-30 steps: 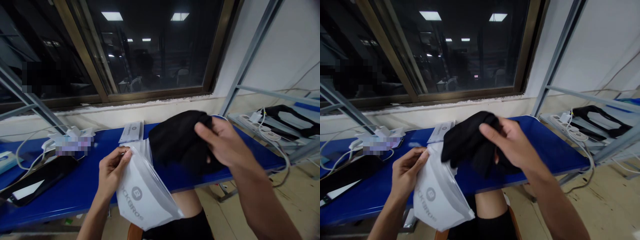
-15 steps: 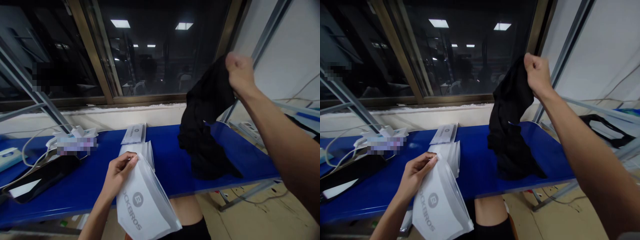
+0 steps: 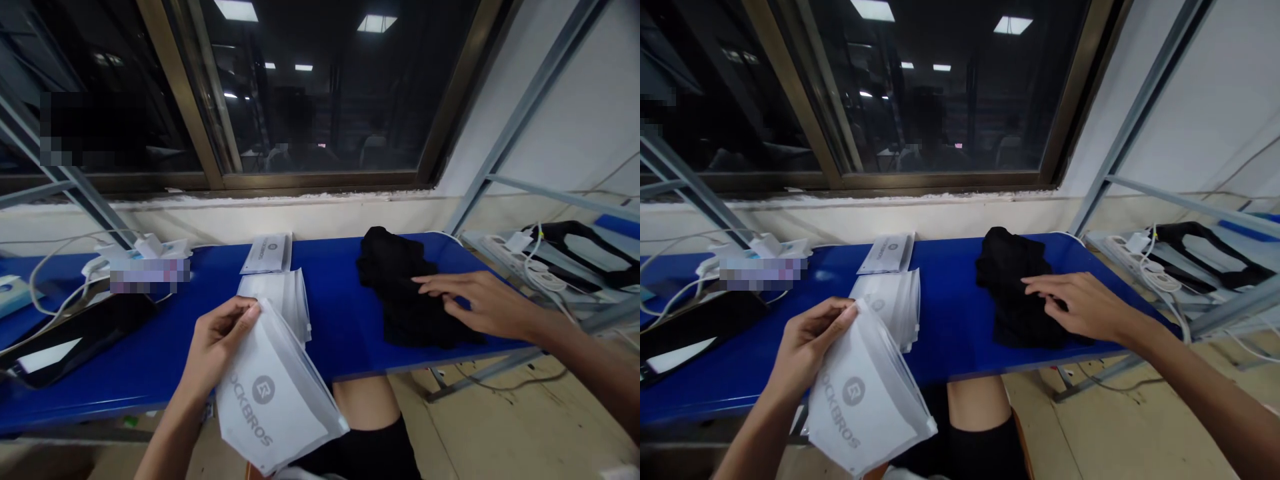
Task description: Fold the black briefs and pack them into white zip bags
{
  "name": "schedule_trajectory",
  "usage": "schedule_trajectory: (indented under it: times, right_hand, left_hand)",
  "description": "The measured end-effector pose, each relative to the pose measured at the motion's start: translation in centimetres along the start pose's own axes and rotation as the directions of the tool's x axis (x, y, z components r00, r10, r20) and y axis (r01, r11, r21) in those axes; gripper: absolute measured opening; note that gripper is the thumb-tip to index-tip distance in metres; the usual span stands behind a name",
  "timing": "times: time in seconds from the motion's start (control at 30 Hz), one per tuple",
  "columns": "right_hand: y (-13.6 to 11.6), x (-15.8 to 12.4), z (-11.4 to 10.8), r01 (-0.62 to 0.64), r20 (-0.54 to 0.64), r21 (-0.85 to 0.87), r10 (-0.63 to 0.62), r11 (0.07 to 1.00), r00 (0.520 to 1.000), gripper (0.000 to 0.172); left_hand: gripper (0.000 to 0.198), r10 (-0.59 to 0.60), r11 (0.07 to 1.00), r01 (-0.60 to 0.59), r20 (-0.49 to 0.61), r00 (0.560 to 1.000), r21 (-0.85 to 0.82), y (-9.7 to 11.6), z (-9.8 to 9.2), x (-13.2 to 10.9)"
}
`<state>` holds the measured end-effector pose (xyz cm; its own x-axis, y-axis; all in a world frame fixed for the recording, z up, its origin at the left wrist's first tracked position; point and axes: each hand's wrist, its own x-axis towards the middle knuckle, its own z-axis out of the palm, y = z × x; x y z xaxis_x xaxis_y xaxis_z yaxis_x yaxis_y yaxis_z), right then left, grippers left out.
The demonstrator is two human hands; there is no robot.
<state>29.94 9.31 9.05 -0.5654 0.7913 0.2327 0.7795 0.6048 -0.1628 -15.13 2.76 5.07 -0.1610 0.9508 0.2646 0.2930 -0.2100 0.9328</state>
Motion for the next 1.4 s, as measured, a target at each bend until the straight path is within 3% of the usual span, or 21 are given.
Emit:
schedule_trajectory:
  times: [0.07, 0.17, 0.23, 0.3, 0.4, 0.47, 0.5, 0.6, 0.7, 0.77, 0.83, 0.9, 0.97, 1.1, 1.17, 1.23, 1.3, 1.4]
  right_hand:
    - [0.9, 0.3, 1.1, -0.123, -0.118, -0.062, 0.115, 0.990, 0.986, 0.035]
    - [1.0, 3.8, 1.7, -0.218, -0.249, -0.132, 0.181, 0.967, 0.951, 0.033]
    - [0.2, 7.5, 2.2, -0.222, -0.213, -0.141, 0.189, 0.965, 0.959, 0.035]
    - [-0.8, 11.2, 3.0, -0.270, -0.108, -0.149, 0.256, 0.951, 0.961, 0.038]
    - [-1.5, 14.7, 4.4, -0.466, 0.090, -0.209, 0.491, 0.860, 0.866, 0.042]
    - [-0.9, 15.0, 5.1, -0.535, 0.136, -0.236, 0.572, 0.812, 0.809, 0.042]
    - [-0.3, 14.7, 5.3, -0.544, 0.135, -0.238, 0.582, 0.805, 0.802, 0.039]
    - [1.7, 12.7, 4.8, -0.555, 0.103, -0.245, 0.590, 0.795, 0.800, 0.042]
    - [1.7, 11.0, 3.5, -0.557, -0.037, -0.282, 0.572, 0.781, 0.820, 0.056]
    - [-0.6, 10.4, 3.0, -0.507, -0.198, -0.273, 0.468, 0.818, 0.861, 0.058]
    - [-4.5, 9.8, 3.2, -0.387, -0.300, -0.180, 0.324, 0.904, 0.897, 0.052]
    - [-9.1, 9.4, 4.3, -0.246, -0.245, 0.006, 0.239, 0.969, 0.940, 0.047]
    - [-13.2, 9.3, 5.8, -0.151, -0.099, 0.213, 0.175, 0.965, 0.980, 0.051]
    - [-17.5, 10.9, 8.6, -0.193, 0.207, 0.584, 0.085, 0.788, 0.975, 0.063]
    - [-17.9, 12.1, 9.7, -0.258, 0.289, 0.732, 0.055, 0.630, 0.956, 0.055]
    - [-17.7, 12.9, 10.8, -0.293, 0.301, 0.847, 0.055, 0.444, 0.952, 0.048]
    - [-17.3, 13.3, 11.7, -0.313, 0.291, 0.902, 0.117, 0.297, 0.950, 0.056]
    - [-16.5, 13.6, 12.3, -0.346, 0.282, 0.909, 0.268, 0.234, 0.921, 0.097]
  left_hand:
    - [0.033, -0.001, 1.000, 0.001, -0.001, 1.000, 0.010, 0.2, -0.2, 0.3]
    - [0.035, 0.016, 0.998, -0.016, -0.008, 1.000, 0.062, 1.1, -0.8, 1.5]
    - [0.037, 0.023, 0.992, -0.027, 0.034, 0.999, 0.122, 1.9, -1.2, 3.2]
    - [0.037, 0.009, 0.983, -0.035, 0.143, 0.990, 0.179, 2.6, -1.3, 5.5]
    - [0.035, -0.018, 0.977, -0.050, 0.315, 0.949, 0.206, 2.4, -0.8, 9.5]
    - [0.032, -0.040, 0.981, -0.034, 0.368, 0.929, 0.193, 1.5, -0.3, 11.6]
    - [0.032, -0.054, 0.982, -0.022, 0.386, 0.921, 0.190, 1.1, 0.0, 12.3]
    - [0.036, -0.037, 0.974, -0.069, 0.455, 0.890, 0.214, 0.0, 1.1, 13.3]
    - [0.049, 0.080, 0.930, -0.239, 0.481, 0.873, 0.279, -0.3, 2.0, 13.7]
    - [0.047, 0.158, 0.891, -0.320, 0.443, 0.883, 0.320, -0.5, 2.0, 14.1]
    - [0.036, 0.219, 0.878, -0.336, 0.337, 0.916, 0.340, -1.2, 1.3, 14.1]
    - [0.031, 0.227, 0.890, -0.282, 0.189, 0.956, 0.359, -2.5, -0.3, 13.3]
    - [0.032, 0.161, 0.903, -0.162, 0.036, 0.986, 0.399, -4.0, -2.1, 11.7]
    - [0.045, -0.116, 0.873, 0.174, -0.153, 0.981, 0.456, -5.9, -3.9, 8.2]
    - [0.064, -0.243, 0.859, 0.309, -0.207, 0.948, 0.408, -5.8, -3.4, 7.2]
    - [0.086, -0.365, 0.875, 0.416, -0.227, 0.903, 0.248, -5.1, -2.4, 6.8]
    - [0.101, -0.426, 0.901, 0.433, -0.168, 0.889, 0.007, -4.2, -1.4, 6.4]
    - [0.090, -0.272, 0.937, 0.245, -0.076, 0.959, -0.248, -2.5, -0.4, 5.7]
